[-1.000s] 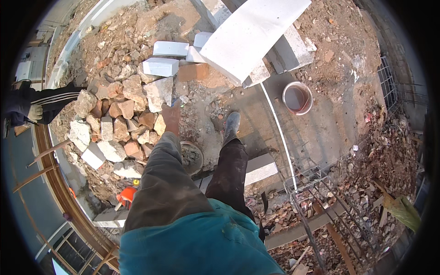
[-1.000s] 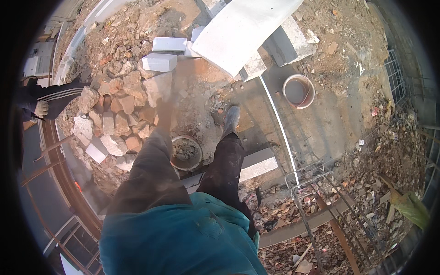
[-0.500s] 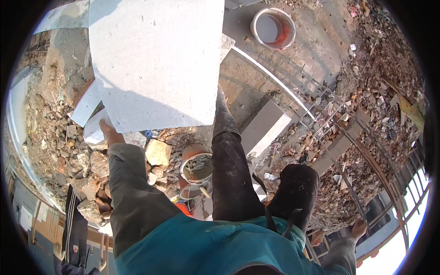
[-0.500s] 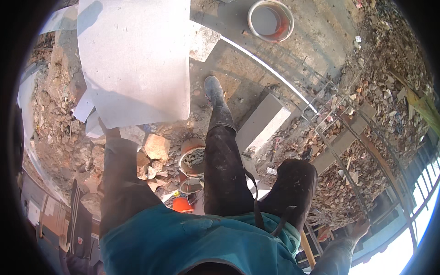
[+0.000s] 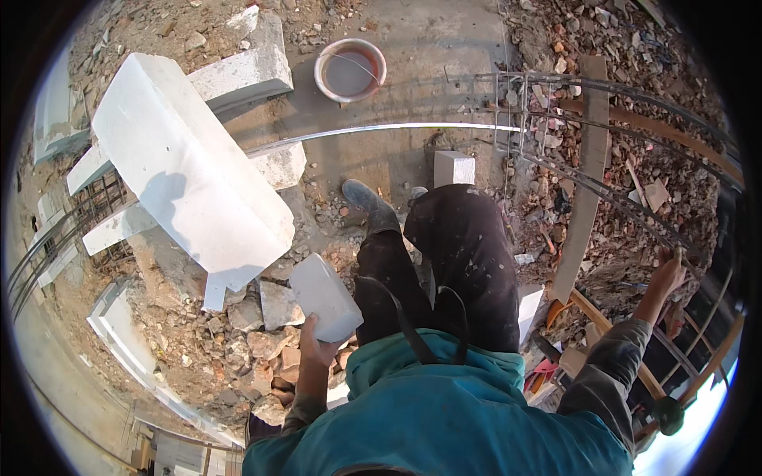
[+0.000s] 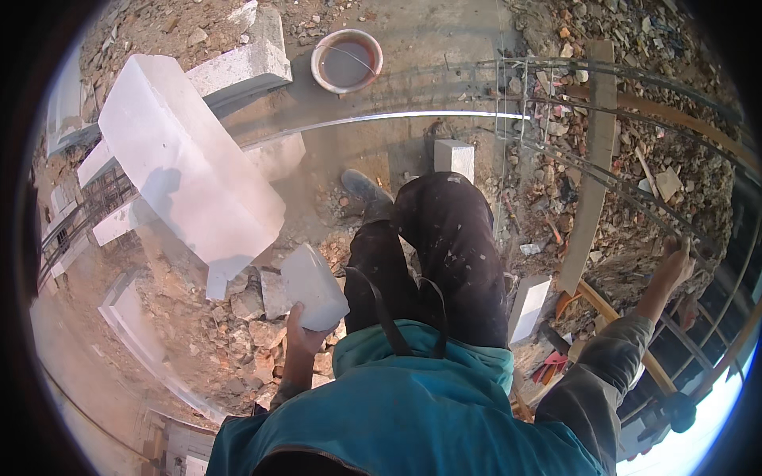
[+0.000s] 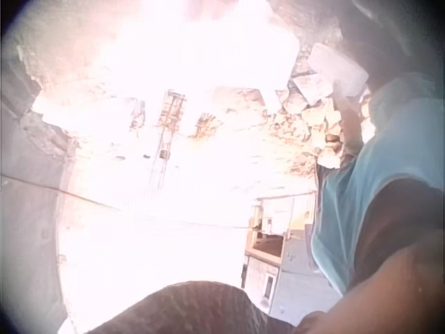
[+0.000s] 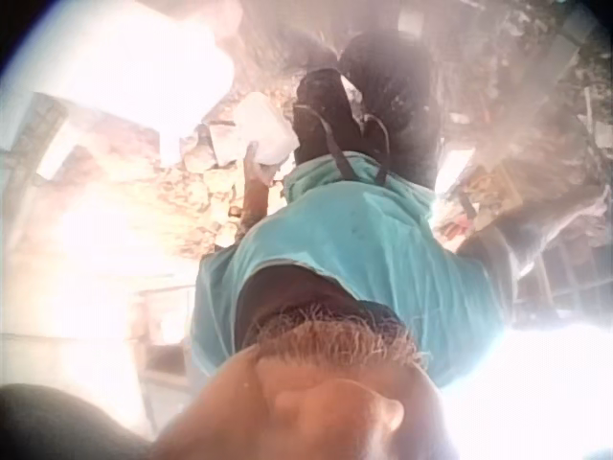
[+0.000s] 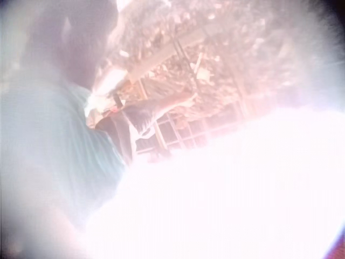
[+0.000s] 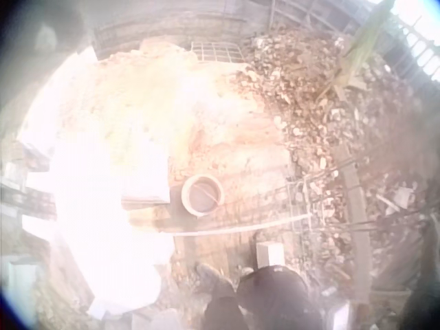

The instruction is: The person scoops mortar from a bucket using a trowel and applies it to the joints of white concrete blocks. They smooth the mortar along the seams and then pick up additional blocks to place them on the ground.

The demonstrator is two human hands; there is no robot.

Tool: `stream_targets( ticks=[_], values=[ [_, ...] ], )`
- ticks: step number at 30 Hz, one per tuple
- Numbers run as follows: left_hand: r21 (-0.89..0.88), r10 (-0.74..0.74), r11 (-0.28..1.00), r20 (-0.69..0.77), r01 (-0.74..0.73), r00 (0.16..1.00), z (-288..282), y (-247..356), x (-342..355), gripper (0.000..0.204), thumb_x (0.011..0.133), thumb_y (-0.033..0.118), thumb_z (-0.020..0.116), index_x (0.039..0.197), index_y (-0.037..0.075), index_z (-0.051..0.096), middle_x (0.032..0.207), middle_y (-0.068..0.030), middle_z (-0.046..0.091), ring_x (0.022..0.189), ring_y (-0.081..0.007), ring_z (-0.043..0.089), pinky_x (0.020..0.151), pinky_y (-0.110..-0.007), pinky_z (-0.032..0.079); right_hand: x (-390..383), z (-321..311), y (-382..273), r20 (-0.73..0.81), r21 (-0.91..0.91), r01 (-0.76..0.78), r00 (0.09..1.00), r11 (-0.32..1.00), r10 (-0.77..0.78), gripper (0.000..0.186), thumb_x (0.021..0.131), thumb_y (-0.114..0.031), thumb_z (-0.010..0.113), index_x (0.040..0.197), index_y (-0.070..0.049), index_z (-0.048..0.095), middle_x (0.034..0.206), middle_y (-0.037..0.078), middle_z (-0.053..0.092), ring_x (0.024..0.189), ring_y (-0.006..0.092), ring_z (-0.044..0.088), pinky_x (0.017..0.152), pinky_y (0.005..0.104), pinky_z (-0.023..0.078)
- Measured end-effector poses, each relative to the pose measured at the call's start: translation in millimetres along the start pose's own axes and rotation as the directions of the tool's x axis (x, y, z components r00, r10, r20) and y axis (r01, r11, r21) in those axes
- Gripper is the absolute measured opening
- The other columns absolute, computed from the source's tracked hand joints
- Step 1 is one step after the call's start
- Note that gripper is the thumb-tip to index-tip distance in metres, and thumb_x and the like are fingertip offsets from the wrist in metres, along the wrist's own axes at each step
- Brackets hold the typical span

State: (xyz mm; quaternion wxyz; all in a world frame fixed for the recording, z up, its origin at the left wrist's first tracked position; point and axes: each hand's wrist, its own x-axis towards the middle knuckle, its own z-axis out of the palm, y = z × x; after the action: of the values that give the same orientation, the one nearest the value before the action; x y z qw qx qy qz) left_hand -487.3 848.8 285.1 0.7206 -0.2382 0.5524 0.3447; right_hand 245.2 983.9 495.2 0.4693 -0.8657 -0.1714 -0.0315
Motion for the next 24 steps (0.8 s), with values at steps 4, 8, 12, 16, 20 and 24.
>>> stream_targets(
  ticks=[4,8,12,16,20,24],
  values=[
    [0.147,-0.061,0.988,0.038,0.055,0.997,76,1,25,0.059,0.094,0.044,0.048,0.14,0.008,0.039,0.137,-0.0163,0.05,0.119,-0.0379,0.055,0.092,-0.057,0.045,-78,21,20,0.175,0.037,0.077,0.981,0.996,-0.083,0.05,0.097,-0.017,0.058,0.14,0.001,0.039,0.122,0.016,0.057,0.095,0.023,0.065,0.078,0.0324,0.06],
    [0.288,-0.135,0.953,0.14,0.09,0.981,162,-21,97,0.058,0.093,0.041,0.052,0.14,0.009,0.04,0.136,-0.0164,0.052,0.119,-0.0374,0.056,0.09,-0.057,0.045,-244,76,71,0.728,-0.255,-0.15,0.62,0.955,0.291,0.059,0.098,-0.034,0.056,0.145,-0.004,0.037,0.134,0.013,0.051,0.101,0.0204,0.063,0.082,0.0321,0.053],
    [0.441,-0.235,0.883,0.126,0.158,0.964,262,-63,178,0.062,0.089,0.043,0.058,0.138,0.009,0.042,0.138,-0.0148,0.05,0.123,-0.0367,0.051,0.094,-0.062,0.042,-335,162,130,0.907,-0.333,-0.243,0.183,0.911,0.38,0.082,0.094,-0.051,0.055,0.151,-0.002,0.023,0.147,0.026,0.035,0.13,0.0343,0.044,0.099,0.0447,0.045],
    [0.65,-0.364,0.705,-0.012,0.284,0.931,332,-104,265,0.068,0.086,0.05,0.061,0.139,0.012,0.041,0.133,-0.0145,0.051,0.119,-0.0351,0.053,0.092,-0.064,0.043,-322,250,171,0.827,-0.259,-0.449,0.355,0.855,0.437,0.08,0.091,-0.048,0.06,0.141,0.01,0.038,0.125,0.023,0.057,0.115,0.0262,0.055,0.097,0.0328,0.042],
    [0.741,-0.364,0.594,-0.101,0.314,0.926,372,-137,362,0.07,0.087,0.056,0.054,0.14,0.013,0.043,0.14,-0.0141,0.046,0.121,-0.0346,0.052,0.093,-0.062,0.043,-283,311,224,0.681,-0.245,-0.576,0.471,0.78,0.561,0.052,0.087,-0.035,0.062,0.119,0.006,0.061,0.095,0.011,0.065,0.085,0.0184,0.058,0.077,0.0315,0.046],
    [0.805,-0.283,0.539,-0.106,0.25,0.953,388,-173,445,0.072,0.088,0.061,0.047,0.142,0.014,0.043,0.145,-0.0153,0.043,0.128,-0.0329,0.046,0.102,-0.059,0.036,-250,369,293,0.6,-0.338,-0.591,0.463,0.732,0.652,0.047,0.086,-0.038,0.061,0.11,0.002,0.067,0.098,0.013,0.065,0.088,0.0212,0.06,0.075,0.0336,0.049]
  ],
)
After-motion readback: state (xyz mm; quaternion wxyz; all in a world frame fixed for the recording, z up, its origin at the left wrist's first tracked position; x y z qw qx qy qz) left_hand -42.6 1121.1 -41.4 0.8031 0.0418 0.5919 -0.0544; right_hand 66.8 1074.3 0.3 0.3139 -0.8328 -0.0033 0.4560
